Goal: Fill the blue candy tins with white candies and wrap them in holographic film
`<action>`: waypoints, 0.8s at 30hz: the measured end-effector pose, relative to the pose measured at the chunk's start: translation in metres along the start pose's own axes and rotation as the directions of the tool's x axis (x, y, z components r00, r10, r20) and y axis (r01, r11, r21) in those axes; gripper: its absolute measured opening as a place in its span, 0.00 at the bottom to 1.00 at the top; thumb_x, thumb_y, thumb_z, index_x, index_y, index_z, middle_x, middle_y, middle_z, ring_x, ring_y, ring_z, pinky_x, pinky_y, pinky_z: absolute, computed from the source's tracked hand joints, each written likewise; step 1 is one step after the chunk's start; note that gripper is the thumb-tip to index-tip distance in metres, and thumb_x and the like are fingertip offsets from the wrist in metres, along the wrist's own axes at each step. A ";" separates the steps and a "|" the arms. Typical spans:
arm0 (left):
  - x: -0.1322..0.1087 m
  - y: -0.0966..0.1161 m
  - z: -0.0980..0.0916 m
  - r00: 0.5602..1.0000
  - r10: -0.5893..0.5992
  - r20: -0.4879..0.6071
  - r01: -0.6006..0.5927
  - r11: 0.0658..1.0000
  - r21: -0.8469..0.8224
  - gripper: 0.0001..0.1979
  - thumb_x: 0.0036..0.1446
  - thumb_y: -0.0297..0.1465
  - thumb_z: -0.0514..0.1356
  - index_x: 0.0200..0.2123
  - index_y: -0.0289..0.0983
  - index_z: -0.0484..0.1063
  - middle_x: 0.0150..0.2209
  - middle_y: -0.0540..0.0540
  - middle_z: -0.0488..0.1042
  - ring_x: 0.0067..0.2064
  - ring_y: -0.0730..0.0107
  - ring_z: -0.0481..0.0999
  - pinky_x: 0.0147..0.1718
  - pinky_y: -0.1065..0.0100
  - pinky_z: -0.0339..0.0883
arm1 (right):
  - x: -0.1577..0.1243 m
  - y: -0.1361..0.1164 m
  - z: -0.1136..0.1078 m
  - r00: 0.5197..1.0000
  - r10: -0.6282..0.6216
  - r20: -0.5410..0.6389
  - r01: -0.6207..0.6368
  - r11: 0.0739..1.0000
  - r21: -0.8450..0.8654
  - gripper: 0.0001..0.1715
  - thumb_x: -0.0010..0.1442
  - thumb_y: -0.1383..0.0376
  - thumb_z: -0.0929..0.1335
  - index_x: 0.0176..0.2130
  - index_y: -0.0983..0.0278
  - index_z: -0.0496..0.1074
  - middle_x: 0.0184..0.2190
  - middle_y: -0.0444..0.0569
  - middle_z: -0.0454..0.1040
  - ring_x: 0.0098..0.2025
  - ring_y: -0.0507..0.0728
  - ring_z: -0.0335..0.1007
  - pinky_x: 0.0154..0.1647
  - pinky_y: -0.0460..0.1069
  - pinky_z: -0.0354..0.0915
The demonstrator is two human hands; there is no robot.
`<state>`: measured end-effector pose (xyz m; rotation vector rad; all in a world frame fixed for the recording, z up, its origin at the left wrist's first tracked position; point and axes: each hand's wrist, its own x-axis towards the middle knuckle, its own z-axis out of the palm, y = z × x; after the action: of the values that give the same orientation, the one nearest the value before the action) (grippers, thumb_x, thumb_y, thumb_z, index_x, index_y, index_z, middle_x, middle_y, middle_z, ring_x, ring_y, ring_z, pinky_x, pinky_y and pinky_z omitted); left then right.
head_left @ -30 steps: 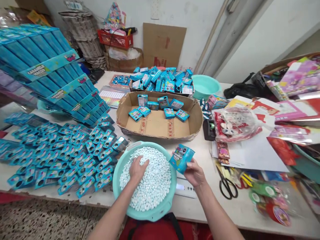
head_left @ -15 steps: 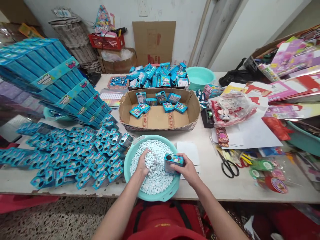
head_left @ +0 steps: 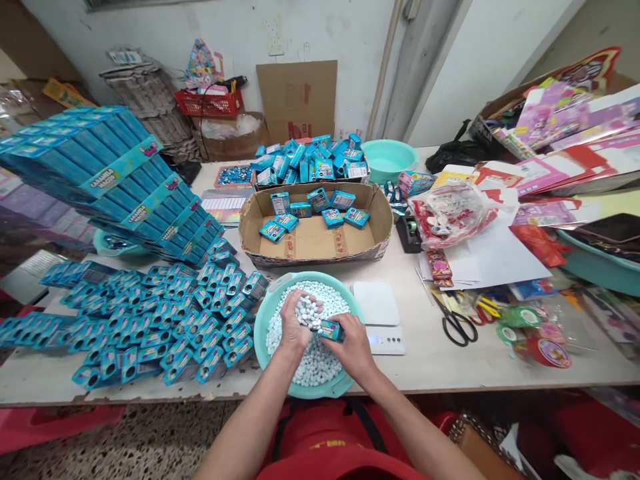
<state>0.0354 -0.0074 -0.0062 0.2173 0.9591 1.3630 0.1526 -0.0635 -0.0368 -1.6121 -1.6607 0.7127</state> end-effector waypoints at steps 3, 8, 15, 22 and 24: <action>0.001 -0.001 -0.001 0.999 0.049 -0.008 -0.049 0.997 0.064 0.12 0.44 0.36 0.64 0.26 0.35 0.66 0.25 0.50 0.71 0.28 0.68 0.75 0.27 0.69 0.67 | 0.000 -0.002 -0.001 1.000 0.011 -0.002 -0.011 1.000 -0.017 0.15 0.47 0.69 0.71 0.37 0.60 0.69 0.36 0.47 0.73 0.41 0.61 0.66 0.41 0.54 0.60; 0.003 -0.001 0.001 0.996 0.088 -0.003 -0.087 0.990 0.112 0.12 0.44 0.34 0.64 0.29 0.36 0.64 0.24 0.54 0.70 0.26 0.72 0.74 0.27 0.70 0.66 | -0.001 -0.005 -0.003 0.999 0.029 0.022 -0.029 1.000 -0.011 0.15 0.47 0.68 0.71 0.37 0.60 0.69 0.37 0.48 0.73 0.42 0.62 0.66 0.42 0.55 0.60; -0.001 0.005 0.011 0.992 0.120 0.048 -0.127 0.975 0.180 0.12 0.45 0.34 0.64 0.30 0.37 0.64 0.23 0.53 0.70 0.25 0.72 0.73 0.26 0.71 0.65 | 0.005 -0.015 -0.011 1.000 0.002 -0.004 -0.002 1.000 0.018 0.15 0.48 0.67 0.70 0.38 0.59 0.69 0.37 0.48 0.74 0.42 0.61 0.67 0.42 0.54 0.59; 0.000 0.004 0.009 0.978 0.199 0.061 -0.208 0.942 0.263 0.10 0.48 0.35 0.63 0.24 0.35 0.65 0.22 0.52 0.69 0.24 0.73 0.71 0.27 0.70 0.64 | 0.009 -0.012 -0.010 0.999 0.019 0.031 -0.019 1.000 0.015 0.16 0.47 0.66 0.72 0.39 0.60 0.70 0.38 0.48 0.74 0.43 0.62 0.69 0.43 0.54 0.60; 0.001 0.003 0.008 0.970 0.233 0.063 -0.241 0.925 0.292 0.12 0.49 0.35 0.62 0.22 0.35 0.65 0.20 0.52 0.68 0.24 0.74 0.71 0.28 0.70 0.64 | 0.009 -0.010 -0.010 0.999 0.018 0.031 -0.018 1.000 0.013 0.16 0.47 0.65 0.72 0.38 0.60 0.70 0.37 0.48 0.74 0.42 0.61 0.69 0.42 0.54 0.61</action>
<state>0.0382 -0.0030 0.0001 0.5968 1.1424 1.4253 0.1545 -0.0557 -0.0216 -1.6160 -1.6616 0.7595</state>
